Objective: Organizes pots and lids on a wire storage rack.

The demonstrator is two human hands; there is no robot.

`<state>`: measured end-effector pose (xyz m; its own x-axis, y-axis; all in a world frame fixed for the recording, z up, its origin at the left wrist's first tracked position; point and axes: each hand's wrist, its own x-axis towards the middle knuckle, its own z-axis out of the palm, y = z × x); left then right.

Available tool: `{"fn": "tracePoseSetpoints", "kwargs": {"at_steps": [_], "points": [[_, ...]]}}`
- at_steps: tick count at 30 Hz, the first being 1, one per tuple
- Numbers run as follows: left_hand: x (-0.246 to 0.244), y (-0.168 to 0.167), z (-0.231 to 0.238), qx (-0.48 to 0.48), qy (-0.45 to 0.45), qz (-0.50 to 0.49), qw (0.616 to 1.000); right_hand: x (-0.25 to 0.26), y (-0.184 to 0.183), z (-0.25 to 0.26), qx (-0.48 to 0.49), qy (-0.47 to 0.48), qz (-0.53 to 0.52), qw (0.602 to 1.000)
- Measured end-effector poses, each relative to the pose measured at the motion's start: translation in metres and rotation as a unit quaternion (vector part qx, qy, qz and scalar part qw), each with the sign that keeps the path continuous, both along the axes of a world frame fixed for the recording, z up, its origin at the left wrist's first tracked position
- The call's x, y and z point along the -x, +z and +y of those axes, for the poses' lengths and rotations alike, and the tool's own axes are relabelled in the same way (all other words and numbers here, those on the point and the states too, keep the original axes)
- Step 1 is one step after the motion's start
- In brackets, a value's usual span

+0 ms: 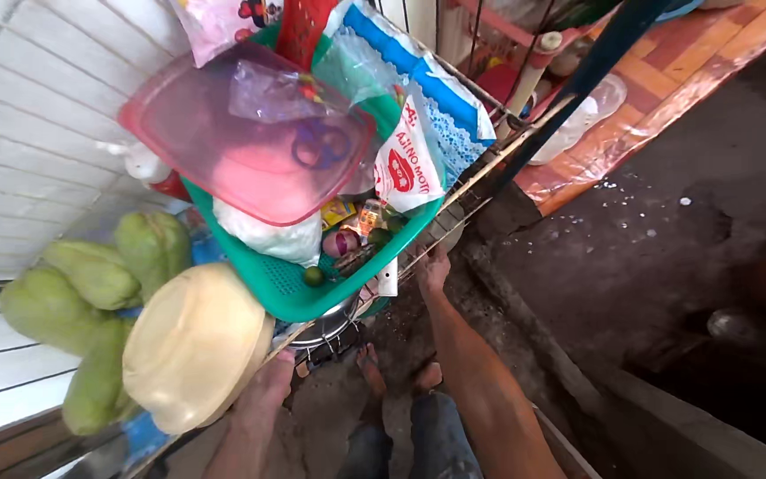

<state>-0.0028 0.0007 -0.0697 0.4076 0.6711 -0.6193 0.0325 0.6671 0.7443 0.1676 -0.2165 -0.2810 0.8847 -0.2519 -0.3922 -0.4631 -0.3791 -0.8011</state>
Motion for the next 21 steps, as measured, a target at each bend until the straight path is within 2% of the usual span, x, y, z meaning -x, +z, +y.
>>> {"fn": "tracePoseSetpoints", "kwargs": {"at_steps": [6,12,17,21], "points": [[0.000,0.008,-0.004,-0.008,0.010,-0.010,1.000,0.023,0.012,-0.030,-0.041,-0.057,-0.017,0.997],[-0.001,0.012,-0.007,0.009,-0.008,-0.021,1.000,0.072,0.032,-0.070,-0.143,-0.141,-0.047,0.978],[-0.002,0.006,-0.010,0.036,-0.070,-0.015,0.997,0.153,0.071,-0.109,-0.071,-0.131,-0.081,0.986],[0.010,0.005,-0.015,0.038,-0.064,-0.004,0.997,0.220,0.106,-0.133,0.007,-0.114,-0.052,0.992]]}}
